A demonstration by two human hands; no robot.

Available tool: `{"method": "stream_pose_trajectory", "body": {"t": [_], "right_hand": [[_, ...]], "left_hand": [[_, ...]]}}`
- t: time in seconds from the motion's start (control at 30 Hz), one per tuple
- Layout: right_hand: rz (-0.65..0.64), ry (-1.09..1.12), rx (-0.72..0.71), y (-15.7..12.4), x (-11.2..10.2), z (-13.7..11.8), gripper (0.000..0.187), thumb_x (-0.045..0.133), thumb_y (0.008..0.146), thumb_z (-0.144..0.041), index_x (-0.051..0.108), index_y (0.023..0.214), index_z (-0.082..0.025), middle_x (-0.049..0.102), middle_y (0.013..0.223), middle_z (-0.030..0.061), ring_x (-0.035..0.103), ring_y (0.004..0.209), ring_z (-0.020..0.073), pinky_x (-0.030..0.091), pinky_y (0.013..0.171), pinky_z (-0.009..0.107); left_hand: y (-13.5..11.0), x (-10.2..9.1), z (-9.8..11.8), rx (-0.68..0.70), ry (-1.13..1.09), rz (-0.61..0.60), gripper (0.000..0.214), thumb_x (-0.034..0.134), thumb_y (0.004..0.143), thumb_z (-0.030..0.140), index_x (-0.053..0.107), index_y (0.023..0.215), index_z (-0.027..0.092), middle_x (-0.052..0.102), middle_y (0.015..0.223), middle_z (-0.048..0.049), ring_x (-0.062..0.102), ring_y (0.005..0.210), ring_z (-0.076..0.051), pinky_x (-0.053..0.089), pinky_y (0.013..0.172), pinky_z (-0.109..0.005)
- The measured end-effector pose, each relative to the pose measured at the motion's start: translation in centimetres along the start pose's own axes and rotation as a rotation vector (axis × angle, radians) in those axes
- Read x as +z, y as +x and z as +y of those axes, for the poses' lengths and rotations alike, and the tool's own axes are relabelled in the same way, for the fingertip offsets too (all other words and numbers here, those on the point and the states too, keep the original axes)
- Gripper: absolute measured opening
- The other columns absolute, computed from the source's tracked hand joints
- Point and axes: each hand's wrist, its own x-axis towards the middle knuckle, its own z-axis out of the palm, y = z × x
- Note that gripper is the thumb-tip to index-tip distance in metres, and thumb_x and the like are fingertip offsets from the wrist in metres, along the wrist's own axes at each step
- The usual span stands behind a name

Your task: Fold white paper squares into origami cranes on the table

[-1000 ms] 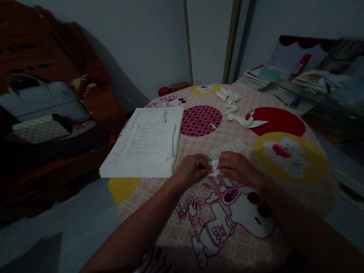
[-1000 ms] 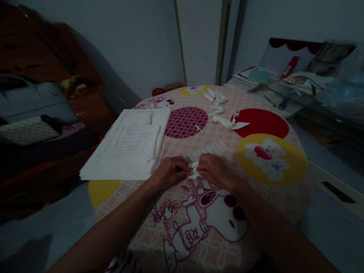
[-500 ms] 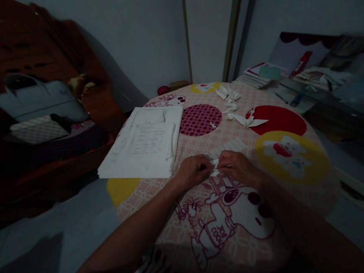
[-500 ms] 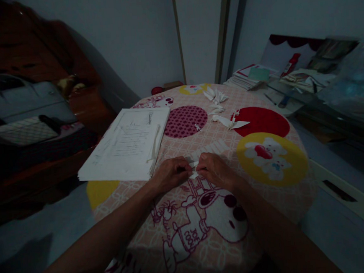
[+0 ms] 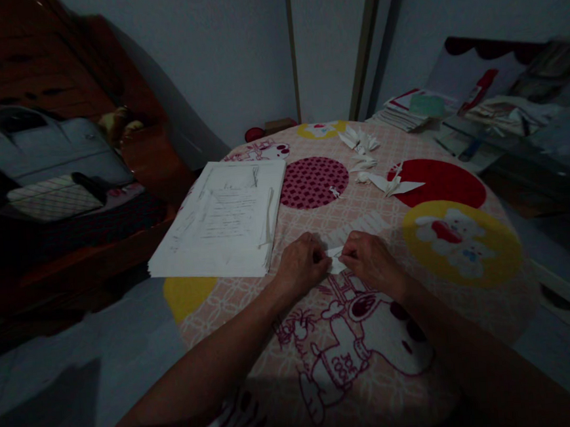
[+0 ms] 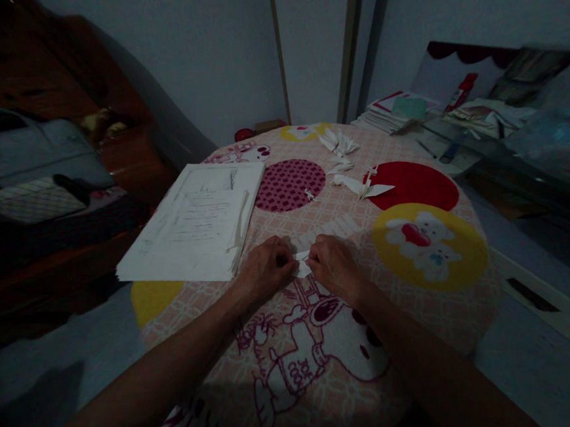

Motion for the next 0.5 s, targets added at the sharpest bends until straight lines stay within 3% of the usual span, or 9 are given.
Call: {"method": "stream_pose_trajectory", "body": {"t": [0.5], "right_hand": [[0.003, -0.021, -0.027, -0.15, 0.42, 0.22, 0.023, 0.066, 0.08, -0.007, 0.056, 0.063, -0.018, 0.056, 0.075, 0.0025, 0.052, 0.071, 0.0149, 0.036, 0.066, 0.029]], "left_hand": [[0.09, 0.05, -0.08, 0.006, -0.033, -0.013, 0.013, 0.065, 0.078, 0.018, 0.063, 0.065, 0.016, 0.058, 0.079, -0.0034, 0.055, 0.069, -0.015, 0.045, 0.067, -0.03]]}}
